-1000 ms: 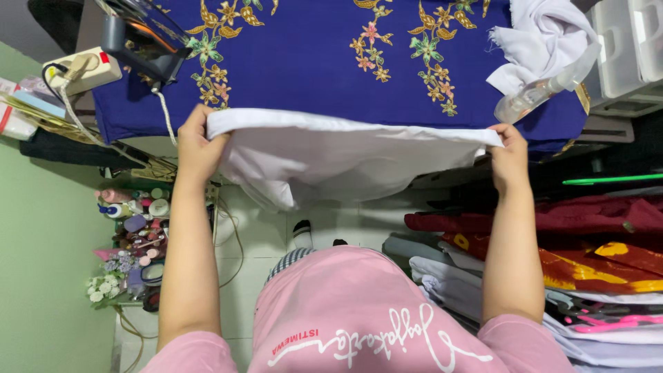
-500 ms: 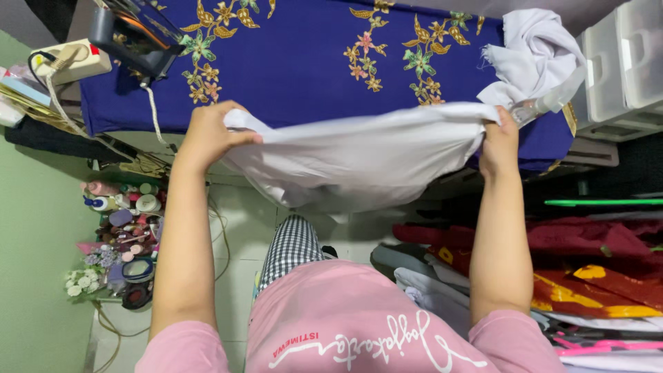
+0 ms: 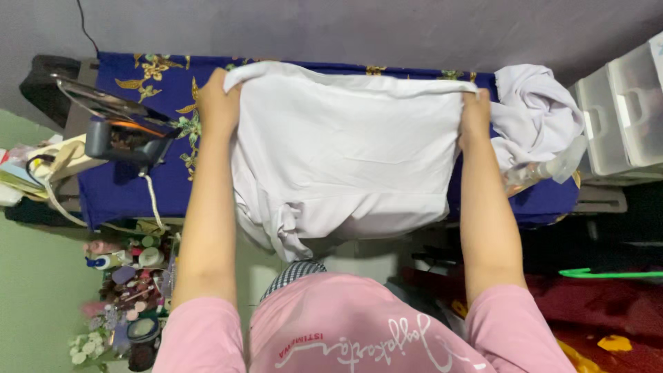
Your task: The person irons a white shirt on a blue floral ironing board. They repeatedly smooth the fabric with an iron, flip the shirt to iron different sections, and use a spray bottle to moisten the fabric before continuing.
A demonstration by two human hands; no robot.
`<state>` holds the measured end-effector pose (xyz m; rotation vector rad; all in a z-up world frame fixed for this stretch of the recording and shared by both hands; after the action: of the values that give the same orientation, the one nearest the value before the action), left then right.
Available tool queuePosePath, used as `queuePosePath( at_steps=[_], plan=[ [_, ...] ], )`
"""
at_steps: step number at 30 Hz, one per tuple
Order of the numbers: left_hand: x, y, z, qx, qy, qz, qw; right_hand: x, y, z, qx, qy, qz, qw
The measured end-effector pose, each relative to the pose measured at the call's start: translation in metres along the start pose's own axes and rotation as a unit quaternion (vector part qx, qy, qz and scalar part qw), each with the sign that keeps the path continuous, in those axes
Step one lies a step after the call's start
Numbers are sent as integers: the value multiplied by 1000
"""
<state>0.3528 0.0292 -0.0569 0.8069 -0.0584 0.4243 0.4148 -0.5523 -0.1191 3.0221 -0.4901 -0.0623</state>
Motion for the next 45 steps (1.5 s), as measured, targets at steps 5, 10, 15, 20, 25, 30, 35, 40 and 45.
queuePosePath(
  at_steps=[5, 10, 15, 20, 25, 30, 35, 40, 45],
  plan=[
    [-4, -57, -29, 155, 17, -46, 987, -13, -31, 52, -321, 126, -39, 938],
    [11, -59, -47, 158, 100, -51, 981, -6, -19, 43, -276, 86, 55, 956],
    [15, -72, -42, 276, -38, 20, 960, 8, -28, 34, -348, 112, 61, 929],
    [24, -99, -36, 272, -20, -85, 958, 17, -26, 49, -185, 97, -47, 977],
    [34, -102, -32, -10, 82, -122, 989, 37, -15, 47, -187, 97, -68, 975],
    [27, -83, -21, 118, 1, -25, 993, 36, -23, 39, -258, 193, -100, 941],
    [-2, -103, 23, 336, -111, 76, 932, 5, -43, 17, -435, 226, -77, 868],
    [-98, -180, 118, 154, -189, -105, 964, -85, -116, -13, -405, 235, -132, 874],
    [-132, -184, 118, 203, -158, -187, 948, -122, -139, 4, -523, 197, -250, 791]
  ],
)
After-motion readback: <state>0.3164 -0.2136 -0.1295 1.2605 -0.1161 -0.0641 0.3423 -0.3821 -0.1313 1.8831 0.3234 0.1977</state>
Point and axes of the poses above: each hand's wrist, its own x-axis towards the middle knuckle, its own y-axis out of the back of the hand, z = x × y, the point moved 7 cm from there along x, towards the middle knuckle, and after that the axes turned 4 degrees about x, right-handed, at the moved point
